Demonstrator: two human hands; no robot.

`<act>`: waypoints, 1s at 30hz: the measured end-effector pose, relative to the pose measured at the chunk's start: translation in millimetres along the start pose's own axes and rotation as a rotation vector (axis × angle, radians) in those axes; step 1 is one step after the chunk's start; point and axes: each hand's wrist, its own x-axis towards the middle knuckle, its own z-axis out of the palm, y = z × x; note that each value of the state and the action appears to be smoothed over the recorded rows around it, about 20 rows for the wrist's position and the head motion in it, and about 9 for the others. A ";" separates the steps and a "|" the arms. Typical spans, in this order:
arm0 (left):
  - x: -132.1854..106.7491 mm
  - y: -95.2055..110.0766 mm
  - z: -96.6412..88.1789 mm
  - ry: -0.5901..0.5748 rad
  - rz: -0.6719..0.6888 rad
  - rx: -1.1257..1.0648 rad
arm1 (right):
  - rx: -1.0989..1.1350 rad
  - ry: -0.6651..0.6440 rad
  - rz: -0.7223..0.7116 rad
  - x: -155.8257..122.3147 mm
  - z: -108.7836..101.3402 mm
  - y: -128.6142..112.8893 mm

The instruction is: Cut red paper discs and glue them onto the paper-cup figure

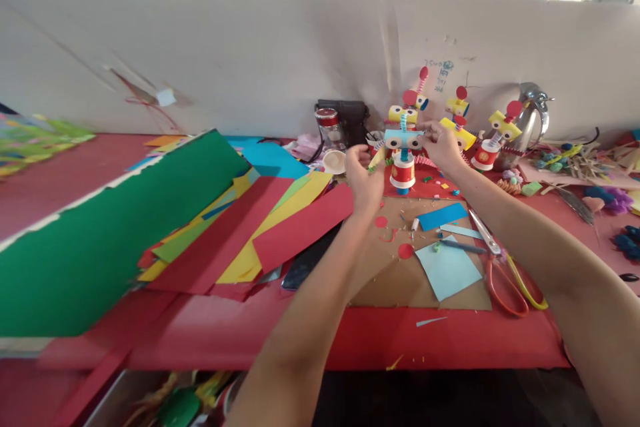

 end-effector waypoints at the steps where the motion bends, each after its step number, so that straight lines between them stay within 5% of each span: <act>1: -12.8 -1.7 -2.8 -0.010 -0.050 -0.018 | 0.004 0.004 0.002 -1.4 0.7 0.6; 5: -54.2 -2.4 -8.2 -0.141 -0.334 -0.065 | 0.033 0.003 -0.002 -6.2 4.0 1.3; 10: -70.9 3.9 -14.9 -0.201 -0.497 -0.033 | 0.030 0.002 -0.034 -7.1 3.6 0.6; 30: -67.3 -14.7 -30.2 -0.165 -0.464 -0.092 | 0.014 0.006 -0.015 -19.5 -11.5 -6.2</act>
